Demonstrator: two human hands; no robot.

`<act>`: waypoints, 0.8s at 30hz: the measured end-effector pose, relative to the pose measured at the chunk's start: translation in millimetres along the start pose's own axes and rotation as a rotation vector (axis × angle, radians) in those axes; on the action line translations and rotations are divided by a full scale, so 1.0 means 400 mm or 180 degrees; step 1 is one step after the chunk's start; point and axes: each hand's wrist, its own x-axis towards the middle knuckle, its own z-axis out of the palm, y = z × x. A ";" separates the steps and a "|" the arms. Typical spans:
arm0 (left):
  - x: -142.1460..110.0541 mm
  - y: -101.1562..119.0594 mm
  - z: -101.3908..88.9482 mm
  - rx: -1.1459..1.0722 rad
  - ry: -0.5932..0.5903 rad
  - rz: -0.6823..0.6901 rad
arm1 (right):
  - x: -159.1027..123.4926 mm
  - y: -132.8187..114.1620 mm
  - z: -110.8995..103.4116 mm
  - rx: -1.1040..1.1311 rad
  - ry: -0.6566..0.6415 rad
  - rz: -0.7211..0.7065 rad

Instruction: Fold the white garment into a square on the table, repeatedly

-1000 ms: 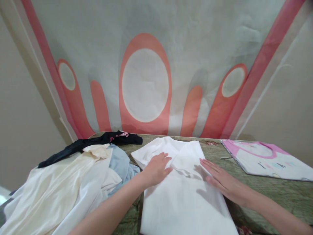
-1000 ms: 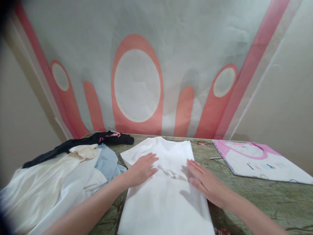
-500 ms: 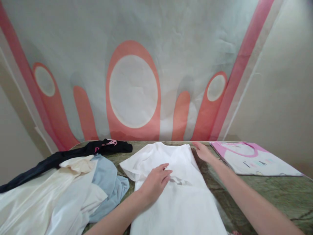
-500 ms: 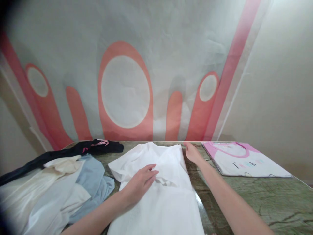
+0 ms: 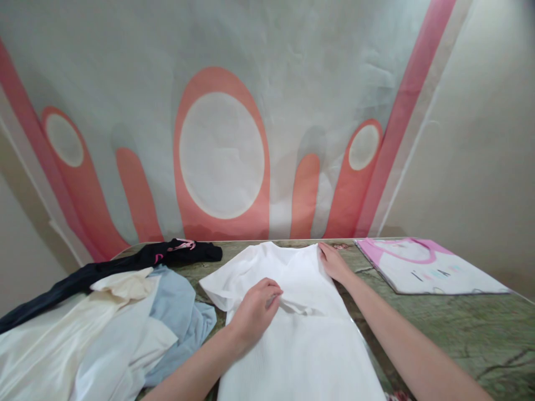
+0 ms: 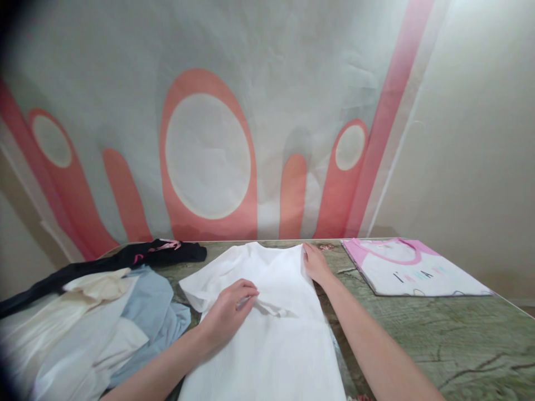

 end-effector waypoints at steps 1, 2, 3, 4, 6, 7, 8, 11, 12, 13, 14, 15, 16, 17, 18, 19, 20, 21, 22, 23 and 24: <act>-0.002 -0.003 0.003 0.0028 -0.0014 -0.0012 | -0.004 -0.003 0.001 -0.0051 -0.0023 -0.0013; -0.004 -0.006 0.007 0.0058 -0.0033 -0.0020 | -0.008 -0.006 0.001 -0.0099 -0.0050 -0.0031; -0.006 -0.009 0.010 0.0091 -0.0046 -0.0023 | -0.012 -0.010 0.000 -0.0145 -0.0077 -0.0050; -0.008 -0.010 0.013 0.0126 -0.0054 -0.0023 | -0.015 -0.015 -0.001 -0.0188 -0.0101 -0.0069; -0.010 -0.013 0.017 0.0203 -0.0072 -0.0018 | -0.020 -0.025 -0.003 -0.0265 -0.0141 -0.0101; -0.011 -0.013 0.017 0.0250 -0.0084 -0.0015 | -0.023 -0.029 -0.005 -0.0297 -0.0159 -0.0116; -0.012 -0.014 0.017 0.0308 -0.0097 -0.0010 | -0.024 -0.032 -0.006 -0.0325 -0.0175 -0.0127; -0.013 -0.012 0.015 0.0538 -0.0163 0.0028 | -0.027 -0.037 -0.007 -0.0386 -0.0204 -0.0124; -0.014 -0.009 0.014 0.0635 -0.0187 0.0044 | -0.028 -0.037 -0.008 -0.0398 -0.0201 -0.0111; -0.014 -0.005 0.014 0.0737 -0.0204 0.0056 | -0.029 -0.038 -0.010 -0.0406 -0.0193 -0.0101; -0.014 0.000 0.013 0.0838 -0.0219 0.0068 | -0.029 -0.039 -0.012 -0.0408 -0.0181 -0.0099; -0.015 0.005 0.011 0.0937 -0.0235 0.0081 | -0.031 -0.040 -0.015 -0.0405 -0.0161 -0.0105; -0.015 0.011 0.009 0.1032 -0.0250 0.0099 | -0.032 -0.042 -0.020 -0.0397 -0.0135 -0.0123; -0.014 0.015 0.006 0.1120 -0.0262 0.0120 | -0.034 -0.046 -0.026 -0.0385 -0.0109 -0.0154; -0.013 0.018 0.001 0.1207 -0.0260 0.0135 | -0.036 -0.050 -0.032 -0.0368 -0.0084 -0.0197; -0.012 0.017 -0.007 0.1300 -0.0237 0.0137 | -0.039 -0.056 -0.038 -0.0346 -0.0069 -0.0255; -0.010 0.013 -0.017 0.1405 -0.0203 0.0111 | -0.042 -0.063 -0.045 -0.0319 -0.0066 -0.0324; -0.007 0.004 -0.030 0.1529 -0.0152 0.0042 | -0.045 -0.072 -0.050 -0.0288 -0.0072 -0.0398; -0.004 -0.008 -0.045 0.1668 -0.0095 -0.0077 | -0.048 -0.082 -0.054 -0.0253 -0.0092 -0.0477; -0.001 -0.024 -0.063 0.1816 -0.0046 -0.0242 | -0.051 -0.094 -0.057 -0.0214 -0.0128 -0.0560; 0.001 -0.044 -0.082 0.1962 -0.0006 -0.0441 | -0.053 -0.107 -0.059 -0.0173 -0.0174 -0.0642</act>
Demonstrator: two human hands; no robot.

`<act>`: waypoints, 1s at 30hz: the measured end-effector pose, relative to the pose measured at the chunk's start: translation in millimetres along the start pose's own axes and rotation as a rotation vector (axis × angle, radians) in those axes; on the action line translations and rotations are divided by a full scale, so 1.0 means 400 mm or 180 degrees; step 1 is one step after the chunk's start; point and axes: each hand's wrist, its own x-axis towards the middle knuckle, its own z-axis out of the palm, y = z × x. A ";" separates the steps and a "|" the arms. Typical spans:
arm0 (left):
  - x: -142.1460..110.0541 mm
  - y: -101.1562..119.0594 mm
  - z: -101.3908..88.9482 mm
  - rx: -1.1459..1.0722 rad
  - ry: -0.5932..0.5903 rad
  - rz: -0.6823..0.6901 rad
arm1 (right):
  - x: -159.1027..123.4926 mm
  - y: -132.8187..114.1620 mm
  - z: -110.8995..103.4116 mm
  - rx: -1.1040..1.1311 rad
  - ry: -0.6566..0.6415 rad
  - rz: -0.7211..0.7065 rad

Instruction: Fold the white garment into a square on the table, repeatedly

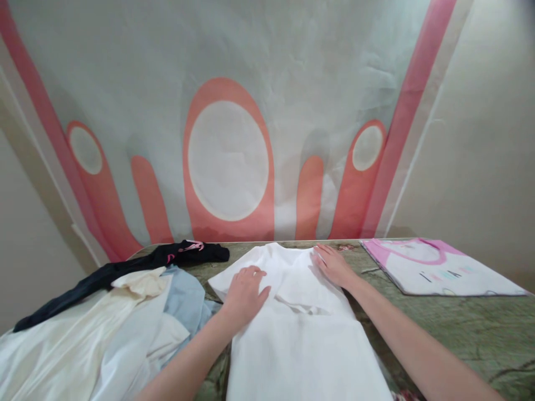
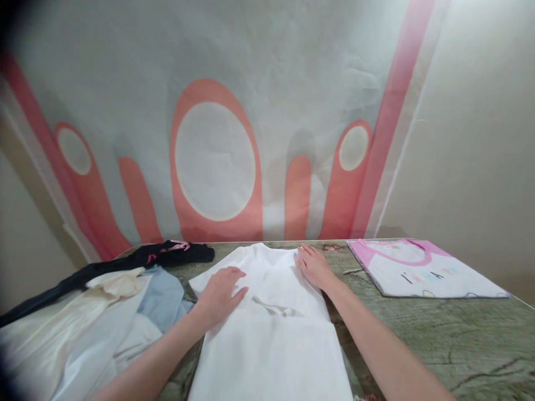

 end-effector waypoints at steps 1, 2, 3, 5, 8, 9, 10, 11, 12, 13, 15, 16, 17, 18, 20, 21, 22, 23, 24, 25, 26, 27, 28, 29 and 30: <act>0.005 -0.029 -0.004 0.0129 -0.0028 -0.0222 | 0.000 -0.016 -0.002 0.0039 -0.0046 -0.0082; 0.010 -0.060 -0.008 0.0226 -0.0062 -0.0431 | 0.001 -0.033 -0.004 0.0080 -0.0101 -0.0169; 0.014 -0.090 -0.011 0.0283 -0.0097 -0.0620 | 0.001 -0.052 -0.006 0.0128 -0.0169 -0.0263; 0.020 -0.148 -0.015 0.0222 -0.0169 -0.0979 | -0.001 -0.094 -0.016 0.0251 -0.0307 -0.0452; 0.026 -0.215 -0.012 -0.0066 -0.0258 -0.1411 | -0.013 -0.161 -0.040 0.0471 -0.0515 -0.0713; 0.027 -0.231 -0.009 -0.0144 -0.0269 -0.1514 | -0.019 -0.182 -0.049 0.0521 -0.0588 -0.0783; 0.029 -0.244 -0.005 -0.0205 -0.0273 -0.1591 | -0.026 -0.201 -0.058 0.0555 -0.0666 -0.0850; 0.030 -0.254 -0.002 -0.0262 -0.0272 -0.1646 | -0.032 -0.220 -0.066 0.0581 -0.0748 -0.0911; 0.031 -0.262 0.001 -0.0339 -0.0274 -0.1700 | -0.039 -0.237 -0.073 0.0607 -0.0829 -0.0964; 0.032 -0.268 0.003 -0.0434 -0.0288 -0.1748 | -0.045 -0.254 -0.078 0.0643 -0.0908 -0.1015; 0.033 -0.273 0.003 -0.0693 -0.0377 -0.1803 | -0.057 -0.285 -0.087 0.0767 -0.1030 -0.1086; 0.032 -0.273 0.000 -0.0860 -0.0445 -0.1812 | -0.062 -0.300 -0.090 0.0851 -0.1065 -0.1106; 0.032 -0.271 -0.004 -0.1054 -0.0513 -0.1809 | -0.066 -0.315 -0.092 0.0946 -0.1088 -0.1124; 0.032 -0.267 -0.009 -0.1274 -0.0572 -0.1796 | -0.070 -0.329 -0.094 0.1045 -0.1101 -0.1142; 0.034 -0.251 -0.025 -0.1788 -0.0647 -0.1721 | -0.077 -0.352 -0.097 0.1244 -0.1126 -0.1187; 0.038 -0.239 -0.034 -0.2066 -0.0667 -0.1662 | -0.079 -0.361 -0.097 0.1345 -0.1150 -0.1206; 0.044 -0.225 -0.042 -0.2343 -0.0677 -0.1590 | -0.080 -0.368 -0.097 0.1454 -0.1174 -0.1203; 0.054 -0.208 -0.051 -0.2602 -0.0672 -0.1512 | -0.080 -0.371 -0.095 0.1582 -0.1189 -0.1159; 0.067 -0.190 -0.057 -0.2832 -0.0657 -0.1431 | -0.078 -0.372 -0.092 0.1751 -0.1202 -0.1048; 0.083 -0.169 -0.062 -0.3026 -0.0631 -0.1354 | -0.074 -0.370 -0.089 0.1972 -0.1214 -0.0866; 0.100 -0.146 -0.064 -0.3178 -0.0597 -0.1283 | -0.068 -0.365 -0.086 0.2257 -0.1218 -0.0609; 0.118 -0.122 -0.062 -0.3295 -0.0582 -0.1209 | -0.061 -0.357 -0.083 0.2610 -0.1222 -0.0296; 0.135 -0.096 -0.058 -0.3379 -0.0586 -0.1135 | -0.052 -0.346 -0.080 0.3016 -0.1216 0.0051; 0.150 -0.068 -0.049 -0.3432 -0.0621 -0.1058 | -0.044 -0.333 -0.078 0.3450 -0.1192 0.0406; 0.162 -0.041 -0.038 -0.3460 -0.0676 -0.0984 | -0.035 -0.318 -0.077 0.3884 -0.1162 0.0745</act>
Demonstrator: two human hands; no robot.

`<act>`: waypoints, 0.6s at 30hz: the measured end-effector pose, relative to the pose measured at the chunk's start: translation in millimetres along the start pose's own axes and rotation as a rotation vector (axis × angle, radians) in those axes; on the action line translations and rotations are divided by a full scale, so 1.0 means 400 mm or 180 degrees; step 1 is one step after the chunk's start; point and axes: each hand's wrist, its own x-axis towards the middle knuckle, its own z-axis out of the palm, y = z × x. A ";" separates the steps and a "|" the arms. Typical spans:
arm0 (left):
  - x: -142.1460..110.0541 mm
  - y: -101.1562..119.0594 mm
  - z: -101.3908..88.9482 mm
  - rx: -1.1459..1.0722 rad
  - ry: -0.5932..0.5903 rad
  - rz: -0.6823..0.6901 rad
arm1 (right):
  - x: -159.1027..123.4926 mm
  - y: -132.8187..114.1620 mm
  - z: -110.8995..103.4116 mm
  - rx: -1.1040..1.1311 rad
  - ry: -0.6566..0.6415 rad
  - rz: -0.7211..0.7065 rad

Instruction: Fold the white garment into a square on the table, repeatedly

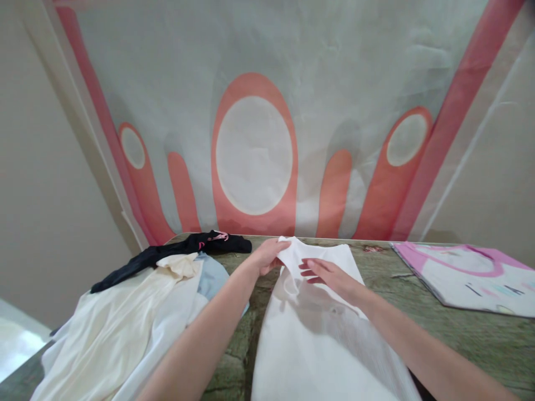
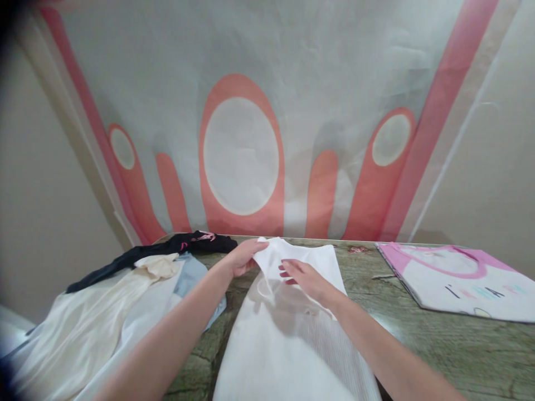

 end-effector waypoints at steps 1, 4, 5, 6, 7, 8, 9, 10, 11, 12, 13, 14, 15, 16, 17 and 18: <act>0.008 0.003 0.030 0.0029 -0.0071 0.0016 | 0.007 0.003 -0.016 0.0450 0.0110 0.0168; 0.014 -0.002 0.109 0.0281 -0.0213 0.0045 | 0.020 0.015 -0.064 0.1277 0.0285 0.0573; 0.012 -0.008 0.126 0.0399 -0.0247 0.0063 | 0.022 0.019 -0.076 0.1336 0.0284 0.0668; 0.009 -0.013 0.138 0.0525 -0.0264 0.0095 | 0.022 0.024 -0.085 0.1294 0.0283 0.0728; 0.004 -0.019 0.143 0.0655 -0.0261 0.0148 | 0.023 0.029 -0.090 0.1169 0.0307 0.0761; -0.002 -0.025 0.142 0.0786 -0.0233 0.0220 | 0.022 0.034 -0.093 0.0974 0.0358 0.0775; -0.010 -0.030 0.136 0.0913 -0.0184 0.0303 | 0.022 0.039 -0.092 0.0731 0.0425 0.0774; -0.020 -0.034 0.127 0.1030 -0.0127 0.0386 | 0.023 0.044 -0.089 0.0471 0.0499 0.0752; -0.032 -0.037 0.116 0.1123 -0.0074 0.0447 | 0.023 0.049 -0.085 0.0217 0.0566 0.0710; -0.048 -0.040 0.104 0.1227 -0.0032 0.0512 | 0.025 0.055 -0.080 -0.0010 0.0610 0.0656; -0.068 -0.043 0.094 0.1357 -0.0007 0.0598 | 0.026 0.060 -0.075 -0.0197 0.0604 0.0580; -0.089 -0.046 0.086 0.1507 0.0002 0.0697 | 0.028 0.065 -0.071 -0.0351 0.0588 0.0491; -0.112 -0.048 0.080 0.1701 -0.0006 0.0836 | 0.030 0.069 -0.068 -0.0491 0.0579 0.0398; -0.135 -0.051 0.076 0.1893 -0.0017 0.0977 | 0.032 0.071 -0.067 -0.0640 0.0572 0.0308; -0.155 -0.054 0.074 0.2057 -0.0010 0.1090 | 0.034 0.072 -0.068 -0.0804 0.0562 0.0235; -0.172 -0.058 0.073 0.2185 0.0006 0.1165 | 0.035 0.071 -0.070 -0.0976 0.0559 0.0181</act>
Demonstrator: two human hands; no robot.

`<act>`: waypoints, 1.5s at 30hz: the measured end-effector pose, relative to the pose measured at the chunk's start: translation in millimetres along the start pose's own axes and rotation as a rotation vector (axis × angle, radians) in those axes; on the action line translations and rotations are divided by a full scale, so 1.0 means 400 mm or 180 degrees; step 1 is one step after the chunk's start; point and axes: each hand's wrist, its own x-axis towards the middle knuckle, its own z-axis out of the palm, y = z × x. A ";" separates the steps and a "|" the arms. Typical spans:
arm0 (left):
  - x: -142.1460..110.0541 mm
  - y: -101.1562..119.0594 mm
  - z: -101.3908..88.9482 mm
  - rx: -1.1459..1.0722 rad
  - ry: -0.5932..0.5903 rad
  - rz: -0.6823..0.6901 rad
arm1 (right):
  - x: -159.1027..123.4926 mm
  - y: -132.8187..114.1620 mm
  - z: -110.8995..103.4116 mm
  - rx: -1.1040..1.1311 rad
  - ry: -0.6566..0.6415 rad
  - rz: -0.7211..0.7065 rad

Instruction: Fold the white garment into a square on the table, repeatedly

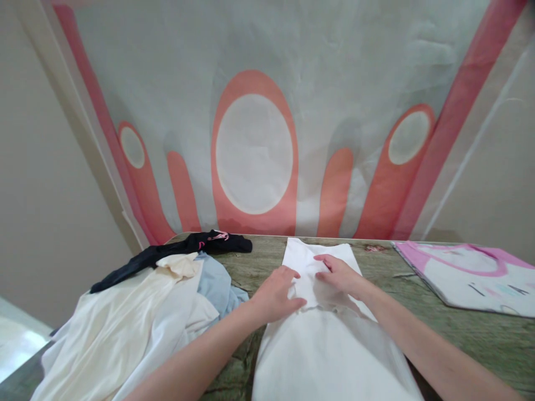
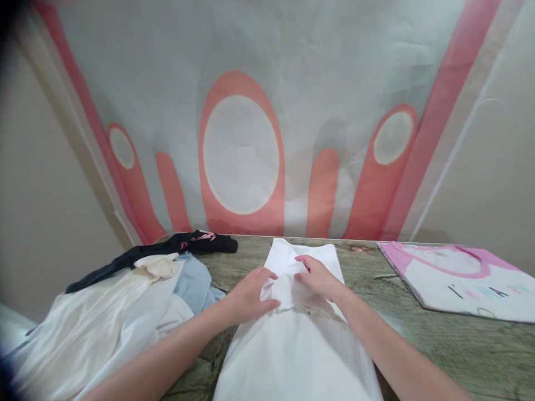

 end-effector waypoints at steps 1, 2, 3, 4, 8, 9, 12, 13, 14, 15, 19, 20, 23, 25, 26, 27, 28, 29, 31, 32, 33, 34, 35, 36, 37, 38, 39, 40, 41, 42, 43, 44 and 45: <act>-0.014 0.001 0.000 0.0073 0.0016 0.0004 | 0.002 -0.001 -0.004 -0.0158 0.0000 -0.0047; -0.024 0.001 0.000 0.0117 0.0024 -0.0028 | 0.004 -0.003 -0.009 -0.0287 -0.0008 -0.0079; -0.030 0.000 0.000 0.0137 0.0012 -0.0079 | 0.006 -0.005 -0.015 -0.0387 -0.0034 -0.0104; -0.034 -0.002 0.000 0.0138 -0.0012 -0.0134 | 0.008 -0.007 -0.020 -0.0485 -0.0059 -0.0117; -0.040 0.008 -0.009 0.0259 0.0066 -0.0293 | 0.016 0.001 -0.033 -0.1034 -0.0058 -0.0272; -0.044 0.016 -0.012 0.0351 0.0098 -0.0318 | 0.019 0.007 -0.033 -0.1148 -0.0034 -0.0325; -0.060 0.054 -0.025 0.0722 -0.0118 -0.0426 | 0.025 0.025 -0.027 -0.1245 0.0001 -0.0397; -0.066 0.068 -0.029 0.0871 -0.0264 -0.0481 | 0.026 0.031 -0.024 -0.1235 0.0018 -0.0409; -0.072 0.080 -0.031 0.1025 -0.0409 -0.0553 | 0.027 0.035 -0.020 -0.1210 0.0061 -0.0440; -0.077 0.091 -0.032 0.1178 -0.0536 -0.0629 | 0.027 0.038 -0.017 -0.1167 0.0129 -0.0492; -0.090 0.111 -0.025 0.1651 -0.0887 -0.0801 | 0.024 0.046 -0.010 -0.0881 0.0383 -0.0570; -0.091 0.112 -0.023 0.1731 -0.0934 -0.0784 | 0.022 0.047 -0.010 -0.0831 0.0401 -0.0551; -0.096 0.114 -0.028 0.1767 -0.0996 -0.0667 | 0.020 0.050 -0.011 -0.0790 0.0374 -0.0551; -0.102 0.120 -0.047 0.1578 -0.1071 -0.0494 | 0.019 0.051 -0.012 -0.0778 0.0365 -0.0569; -0.106 0.125 -0.060 0.1439 -0.1133 -0.0366 | 0.018 0.051 -0.012 -0.0775 0.0369 -0.0580; -0.110 0.131 -0.077 0.1279 -0.1217 -0.0209 | 0.018 0.050 -0.013 -0.0772 0.0376 -0.0590; -0.113 0.137 -0.094 0.1103 -0.1325 -0.0032 | 0.019 0.050 -0.013 -0.0767 0.0383 -0.0597; -0.117 0.143 -0.111 0.0924 -0.1446 0.0142 | 0.019 0.049 -0.013 -0.0760 0.0385 -0.0599; -0.123 0.152 -0.139 0.0610 -0.1706 0.0404 | 0.019 0.046 -0.013 -0.0716 0.0398 -0.0569; -0.125 0.155 -0.148 0.0495 -0.1839 0.0492 | 0.018 0.045 -0.013 -0.0678 0.0419 -0.0539; -0.127 0.157 -0.153 0.0410 -0.1965 0.0552 | 0.018 0.043 -0.013 -0.0638 0.0440 -0.0506; -0.128 0.159 -0.156 0.0352 -0.2074 0.0585 | 0.017 0.043 -0.013 -0.0598 0.0464 -0.0474; -0.129 0.160 -0.156 0.0308 -0.2172 0.0609 | 0.017 0.042 -0.013 -0.0559 0.0485 -0.0446; -0.130 0.161 -0.155 0.0260 -0.2273 0.0633 | 0.017 0.042 -0.014 -0.0522 0.0514 -0.0421; -0.130 0.161 -0.153 0.0190 -0.2372 0.0656 | 0.016 0.042 -0.015 -0.0488 0.0541 -0.0401; -0.130 0.160 -0.151 0.0088 -0.2447 0.0673 | 0.016 0.042 -0.016 -0.0448 0.0564 -0.0376; -0.128 0.157 -0.149 -0.0051 -0.2484 0.0681 | 0.016 0.042 -0.016 -0.0397 0.0580 -0.0349; -0.124 0.152 -0.148 -0.0222 -0.2471 0.0675 | 0.016 0.041 -0.017 -0.0331 0.0590 -0.0318; -0.119 0.144 -0.146 -0.0401 -0.2393 0.0649 | 0.015 0.040 -0.018 -0.0254 0.0589 -0.0291; -0.111 0.131 -0.144 -0.0540 -0.2233 0.0594 | 0.015 0.038 -0.018 -0.0172 0.0586 -0.0264; -0.101 0.114 -0.139 -0.0600 -0.1984 0.0501 | 0.013 0.035 -0.018 -0.0099 0.0571 -0.0230; -0.089 0.094 -0.132 -0.0588 -0.1683 0.0380 | 0.011 0.032 -0.019 -0.0049 0.0539 -0.0190; -0.076 0.070 -0.122 -0.0476 -0.1322 0.0239 | 0.009 0.029 -0.020 -0.0024 0.0495 -0.0150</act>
